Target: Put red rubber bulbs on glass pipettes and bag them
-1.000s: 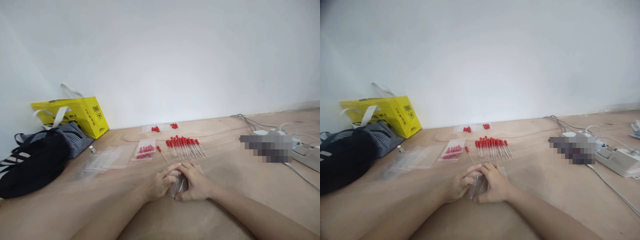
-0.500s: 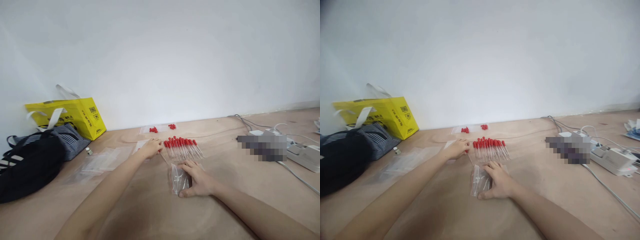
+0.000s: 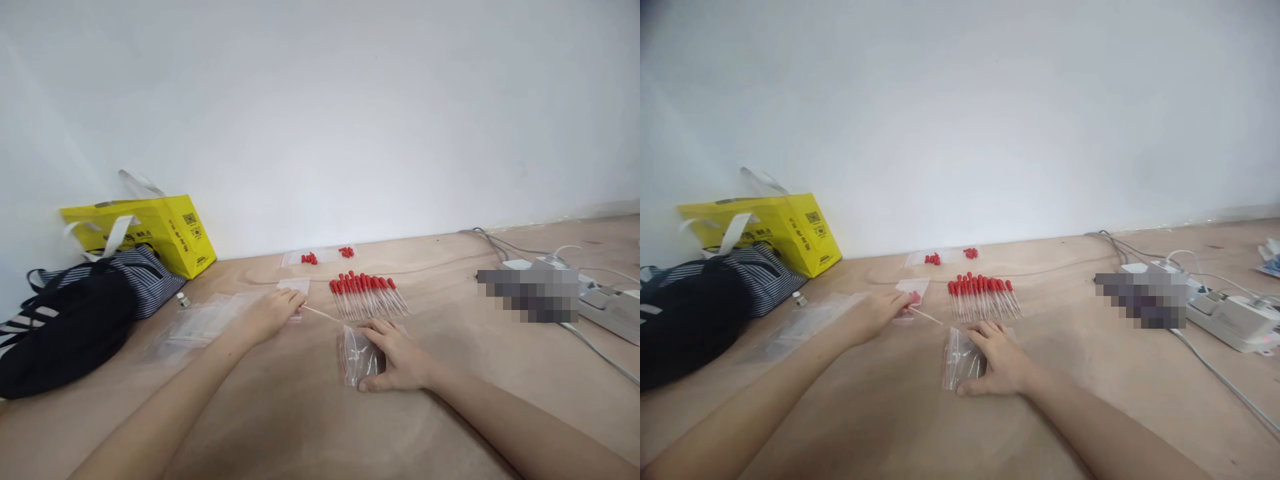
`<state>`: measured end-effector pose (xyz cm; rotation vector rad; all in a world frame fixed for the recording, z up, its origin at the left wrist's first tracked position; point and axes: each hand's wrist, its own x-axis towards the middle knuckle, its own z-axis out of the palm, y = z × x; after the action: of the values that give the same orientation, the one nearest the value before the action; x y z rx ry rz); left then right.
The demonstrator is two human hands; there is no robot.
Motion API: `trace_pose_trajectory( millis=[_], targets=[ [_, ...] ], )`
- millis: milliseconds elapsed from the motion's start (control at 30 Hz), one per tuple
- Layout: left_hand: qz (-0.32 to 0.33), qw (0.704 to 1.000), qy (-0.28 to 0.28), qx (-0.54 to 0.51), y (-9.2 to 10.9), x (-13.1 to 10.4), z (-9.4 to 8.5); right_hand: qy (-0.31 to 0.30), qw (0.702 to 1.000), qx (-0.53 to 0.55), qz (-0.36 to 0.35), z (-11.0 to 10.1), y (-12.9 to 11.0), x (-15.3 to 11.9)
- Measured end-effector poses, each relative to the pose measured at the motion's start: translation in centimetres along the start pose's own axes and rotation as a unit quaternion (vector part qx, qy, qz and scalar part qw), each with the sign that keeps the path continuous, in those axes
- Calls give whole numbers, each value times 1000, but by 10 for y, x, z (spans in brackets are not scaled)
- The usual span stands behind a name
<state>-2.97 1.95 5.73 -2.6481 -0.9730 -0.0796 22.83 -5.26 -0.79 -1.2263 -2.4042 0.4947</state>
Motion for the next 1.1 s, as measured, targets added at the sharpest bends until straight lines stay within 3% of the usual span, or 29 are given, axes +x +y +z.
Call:
trace_pose_trajectory(
  millis=[100,200,367,500,600,733,767,833,967,1033,1100],
  targets=[
    [27,998,63,-7,10,-34,12,-1,1000,-3,-1,1,0,1],
    [41,994,105,3,23,-52,31,2,1000,-8,-2,2,-2,2],
    [71,986,150,-26,48,-42,42,25,999,-38,-7,8,-6,6],
    [1,973,162,-162,72,-30,41,43,997,-57,-20,13,-11,8],
    [-85,928,151,-330,84,-28,44,45,997,-59,-32,13,-14,9],
    [-162,819,118,-538,90,-26,49,39,996,-65,-36,12,-15,10],
    [-176,806,109,-555,90,-25,49,39,996,-67,-35,13,-15,11],
    [-201,815,97,-534,91,-22,50,39,996,-70,-37,14,-15,12],
    [-227,871,103,-424,92,-14,54,43,994,-85,-58,16,-17,14],
    [-236,878,92,-406,88,-11,53,46,992,-101,-66,16,-18,14],
    [-218,874,38,-433,75,-9,46,48,989,-119,-71,16,-18,14]
  ],
)
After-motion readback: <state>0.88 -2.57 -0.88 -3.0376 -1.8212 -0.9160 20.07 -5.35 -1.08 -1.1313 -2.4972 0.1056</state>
